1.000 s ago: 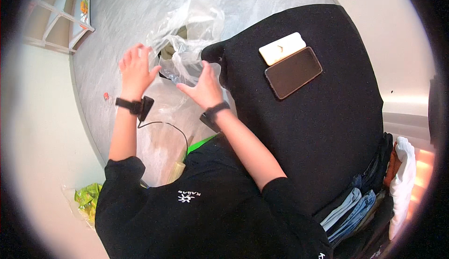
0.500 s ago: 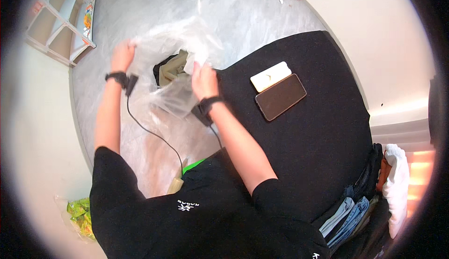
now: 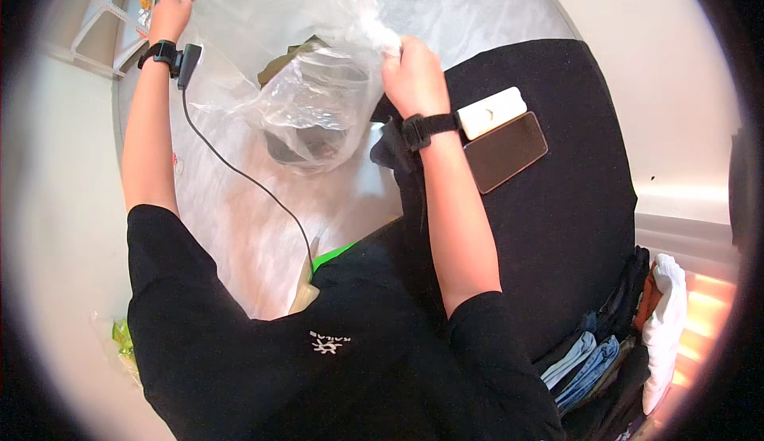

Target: Folding several jackets and placing them into a clear plastic bag.

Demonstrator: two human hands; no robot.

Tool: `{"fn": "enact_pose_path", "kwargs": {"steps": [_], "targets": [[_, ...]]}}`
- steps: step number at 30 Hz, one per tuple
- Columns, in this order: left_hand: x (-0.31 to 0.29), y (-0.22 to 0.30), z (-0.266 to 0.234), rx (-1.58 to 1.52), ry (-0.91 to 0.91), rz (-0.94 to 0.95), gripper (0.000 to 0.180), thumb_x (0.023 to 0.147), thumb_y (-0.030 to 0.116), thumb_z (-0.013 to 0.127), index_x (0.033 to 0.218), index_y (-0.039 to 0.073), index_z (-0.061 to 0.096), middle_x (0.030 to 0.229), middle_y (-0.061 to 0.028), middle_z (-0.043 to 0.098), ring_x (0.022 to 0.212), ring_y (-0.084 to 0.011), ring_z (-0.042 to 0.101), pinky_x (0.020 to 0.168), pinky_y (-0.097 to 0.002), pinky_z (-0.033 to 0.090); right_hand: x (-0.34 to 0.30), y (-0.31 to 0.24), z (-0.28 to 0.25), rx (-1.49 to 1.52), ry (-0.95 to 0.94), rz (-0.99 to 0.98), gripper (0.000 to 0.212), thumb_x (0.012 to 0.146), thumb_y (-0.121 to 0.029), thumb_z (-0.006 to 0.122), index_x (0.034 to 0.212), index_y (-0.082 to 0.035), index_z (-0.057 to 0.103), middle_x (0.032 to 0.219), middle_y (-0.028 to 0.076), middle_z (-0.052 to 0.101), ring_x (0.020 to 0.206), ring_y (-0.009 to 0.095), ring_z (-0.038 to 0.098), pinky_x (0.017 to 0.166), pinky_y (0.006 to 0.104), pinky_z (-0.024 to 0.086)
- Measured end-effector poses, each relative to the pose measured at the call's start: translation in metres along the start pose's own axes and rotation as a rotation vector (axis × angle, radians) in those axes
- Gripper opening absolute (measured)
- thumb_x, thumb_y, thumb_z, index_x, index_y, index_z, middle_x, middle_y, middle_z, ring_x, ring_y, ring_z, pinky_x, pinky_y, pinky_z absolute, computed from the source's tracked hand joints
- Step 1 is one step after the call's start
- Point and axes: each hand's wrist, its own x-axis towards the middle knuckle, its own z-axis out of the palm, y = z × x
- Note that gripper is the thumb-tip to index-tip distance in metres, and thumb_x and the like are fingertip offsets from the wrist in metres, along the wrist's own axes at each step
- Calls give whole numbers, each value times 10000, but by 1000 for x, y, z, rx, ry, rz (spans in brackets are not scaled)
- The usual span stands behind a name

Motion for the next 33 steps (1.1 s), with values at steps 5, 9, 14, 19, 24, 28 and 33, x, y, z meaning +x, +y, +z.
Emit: {"fn": "enact_pose_path", "kwargs": {"steps": [5,9,14,19,24,28,33], "targets": [[-30,16,-5,46,-117,-33,409,851,368,564,1114,58,602,1034,-243,637,979,-419,597,824,-483,479,-7,9,9,-355,17,-80,171,787,-146,561,880,-41,658,857,218,663,847,377,636,752,451,501],[-67,50,-28,280,116,150,397,815,285,608,1161,97,558,1027,-185,638,995,-378,588,811,-470,479,-10,13,2,-479,3,-50,166,752,-162,602,855,-43,655,825,147,677,850,342,636,747,471,483],[-185,149,-33,-93,78,671,559,762,329,695,1209,51,508,1150,-143,577,1033,-358,542,904,-453,430,-12,25,-8,-470,15,-31,183,754,-189,601,825,-39,679,881,141,667,909,326,609,770,457,467],[-266,166,17,-130,-426,393,557,762,400,713,1149,36,547,1074,-196,615,1035,-361,573,881,-461,457,-23,17,-16,-505,-34,-65,196,764,-197,591,822,-40,693,970,151,645,969,316,580,796,449,452],[-290,175,13,-151,-638,551,238,816,149,573,1048,101,550,863,-170,648,815,-360,626,670,-479,498,-47,10,-38,-400,51,-135,223,789,-191,575,918,-34,669,993,142,634,973,317,565,821,453,439],[-309,184,-1,-167,-709,679,180,827,190,570,982,102,547,809,-124,652,778,-325,647,621,-460,504,-79,-1,-55,-22,12,-226,226,821,-180,583,974,-22,632,940,166,654,886,331,612,791,429,478],[-323,199,-8,-214,-799,690,348,789,356,634,992,79,573,858,-142,660,841,-329,649,674,-455,515,-135,0,-72,400,-584,-168,222,882,-132,584,1067,-12,610,916,127,662,780,184,626,717,306,498]]}}
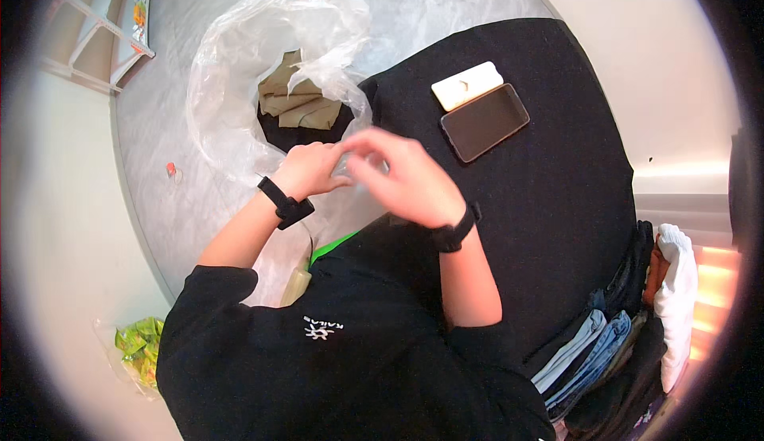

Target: Folding several jackets and placing them into a clear plastic bag.

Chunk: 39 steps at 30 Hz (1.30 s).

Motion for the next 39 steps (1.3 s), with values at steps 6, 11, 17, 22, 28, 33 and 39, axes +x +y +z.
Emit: {"fn": "enact_pose_path", "kwargs": {"steps": [6,11,17,22,28,33,39], "targets": [[15,-8,-41,-268,-360,-174,847,679,563,717,1218,-66,539,1205,-243,587,1111,-334,581,931,-398,456,-59,19,14,77,-142,58,244,901,-145,570,1092,4,603,941,137,669,792,208,645,736,310,504],[39,-67,-51,-781,-353,-116,641,789,431,672,1208,-42,569,1164,-142,633,1079,-194,578,918,-299,440,-97,40,11,93,-128,135,237,915,-151,567,1097,-4,608,916,110,665,748,160,620,688,276,487],[68,-130,-17,-258,-541,-285,480,875,328,534,1257,40,569,1218,-91,619,1082,-204,574,925,-296,438,-127,51,20,154,-103,238,231,920,-157,568,1090,-5,608,917,90,658,776,134,612,701,271,488],[138,-131,-5,246,-499,-379,694,874,396,492,1472,125,269,1489,-143,332,1378,-293,300,1122,-381,262,-133,57,29,182,-156,261,254,929,-171,548,1110,3,589,990,127,661,915,203,633,813,314,491],[219,-59,-64,-417,192,308,632,878,141,529,1466,167,299,1477,-165,343,1351,-290,349,1113,-380,284,-134,62,30,185,-115,259,276,920,-215,555,1098,-7,594,993,151,671,917,257,654,800,343,505],[250,-43,-78,-273,188,424,475,850,49,537,1316,131,502,1291,-161,546,1206,-257,521,1019,-360,402,-134,63,37,176,-138,293,276,919,-218,554,1098,-12,594,989,151,672,918,257,653,798,341,504],[208,-84,-80,-94,336,73,310,784,144,573,1074,45,620,1056,-143,658,1002,-320,613,877,-397,485,-140,70,40,197,-160,283,273,933,-198,538,1124,-8,589,988,126,669,896,203,640,789,313,488]]}}
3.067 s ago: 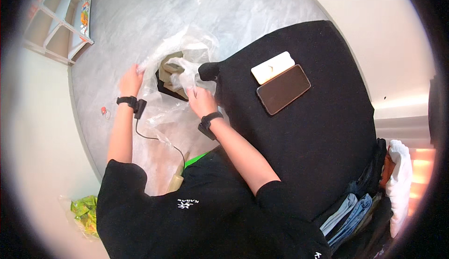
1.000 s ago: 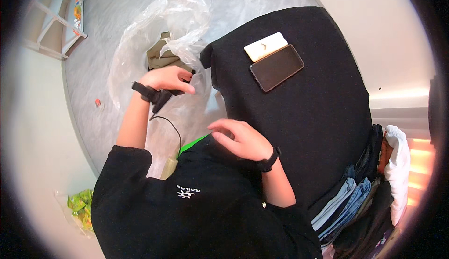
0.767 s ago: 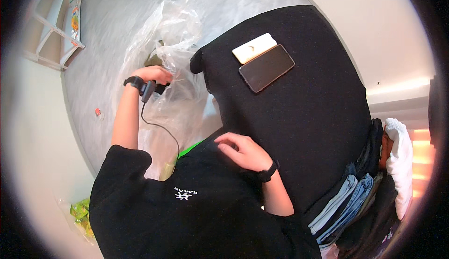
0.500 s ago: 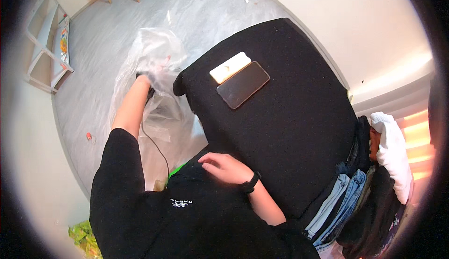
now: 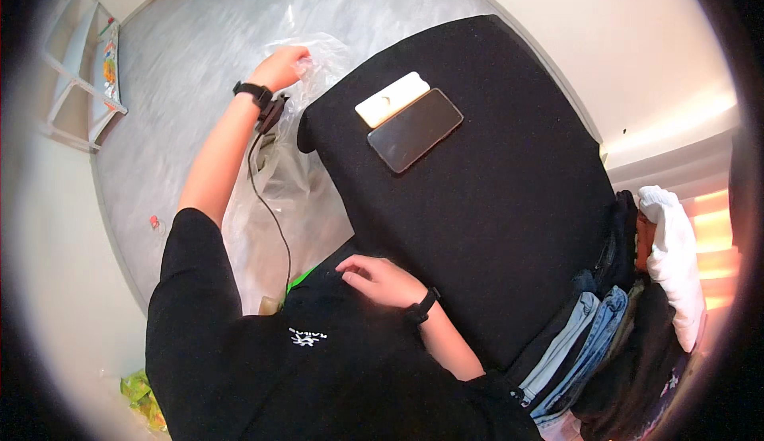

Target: Folding several jackets and placing them into a clear plastic bag.

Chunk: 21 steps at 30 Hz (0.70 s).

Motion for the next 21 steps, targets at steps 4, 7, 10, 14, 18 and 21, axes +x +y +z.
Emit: {"fn": "enact_pose_path", "kwargs": {"steps": [4,7,10,14,18,21], "targets": [[-68,19,-1,465,-23,-226,653,753,347,709,1319,144,457,1412,-110,403,1282,-331,400,1037,-440,364,2,5,-5,14,0,21,279,929,-194,541,1126,-2,587,987,125,668,893,188,636,793,308,489],[-116,23,8,549,-218,-552,927,735,332,736,1473,180,196,1520,-111,219,1322,-365,349,1056,-451,347,2,4,-6,14,15,23,274,929,-194,540,1122,-6,589,994,126,666,895,197,637,802,311,490],[-137,-29,20,377,-216,-623,597,781,205,644,1321,100,412,1330,-213,463,1178,-383,506,961,-470,431,4,9,-4,16,63,-13,264,905,-206,568,1085,-16,600,951,150,679,887,256,663,776,343,511],[-123,-78,-9,453,102,-542,319,828,119,535,1137,41,531,1009,-244,633,974,-392,611,823,-490,489,3,9,-1,10,61,-8,265,905,-203,567,1087,-14,599,947,149,680,867,255,664,768,338,512],[-74,-76,-90,734,518,-705,331,871,171,538,1191,87,532,1168,-185,584,1113,-343,537,875,-467,457,1,4,-1,5,8,39,268,932,-196,549,1118,-9,594,975,110,669,867,172,630,781,303,491],[-93,-18,-94,929,658,-255,428,857,292,605,1213,69,522,1216,-163,546,1141,-339,500,930,-442,427,0,2,-1,84,48,65,266,936,-198,548,1117,-10,596,961,100,669,850,154,624,767,292,489]]}}
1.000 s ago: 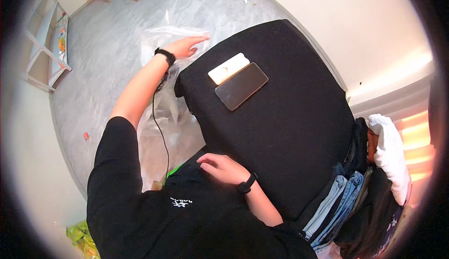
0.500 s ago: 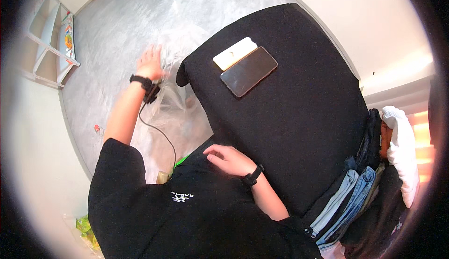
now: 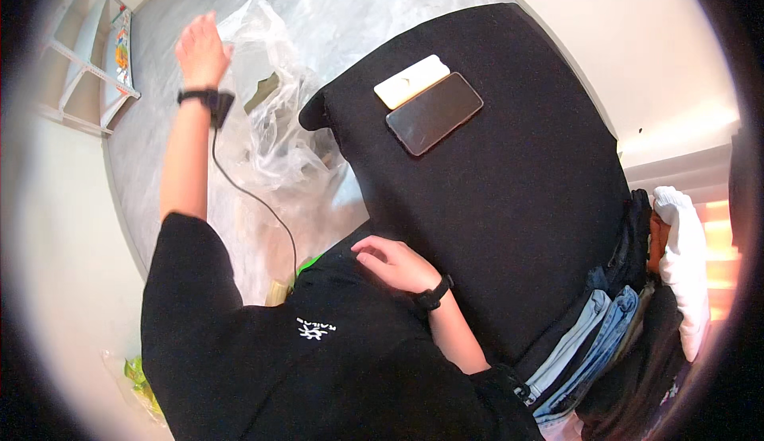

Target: Folding several jackets and placing them into a clear plastic bag.

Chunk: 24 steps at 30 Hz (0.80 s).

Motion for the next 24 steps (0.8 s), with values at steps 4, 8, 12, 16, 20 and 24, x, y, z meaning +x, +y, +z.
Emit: {"fn": "enact_pose_path", "kwargs": {"steps": [4,8,12,16,20,24], "targets": [[-84,40,-19,-448,-666,-2,761,795,457,674,1327,-16,406,1283,-205,510,1179,-364,483,1015,-434,367,4,16,2,12,53,-36,257,896,-180,575,1085,-8,598,937,139,681,855,223,663,762,323,507],[-188,48,31,-513,-1156,-216,862,680,498,746,1269,-54,446,1190,-282,566,1156,-380,533,974,-400,429,1,11,-2,-26,4,-23,262,893,-184,575,1080,-2,594,931,142,677,864,226,661,767,326,507],[-209,55,68,-629,-1348,-166,736,706,346,736,1240,-49,419,1146,-326,569,1109,-410,559,944,-431,449,-2,12,-7,-27,30,-32,267,900,-191,568,1079,5,590,925,148,674,863,233,660,769,325,507],[-166,117,64,-766,-993,-287,440,768,161,617,1106,-6,390,1082,-334,586,1026,-468,573,873,-503,470,-4,14,-6,0,72,-21,267,903,-192,566,1084,3,590,915,143,673,844,221,655,761,321,505],[-176,179,107,-581,-980,-185,366,826,169,559,1138,9,454,1046,-287,623,982,-420,621,823,-477,514,-2,14,1,-10,88,4,275,905,-200,568,1093,1,589,895,119,675,809,189,644,740,317,501],[-330,158,268,-419,-714,226,305,856,197,571,1132,82,633,1055,-107,662,1038,-329,621,777,-523,527,-10,-1,14,-7,-52,-85,265,912,-205,562,1091,-13,594,924,133,679,841,212,658,754,320,505]]}}
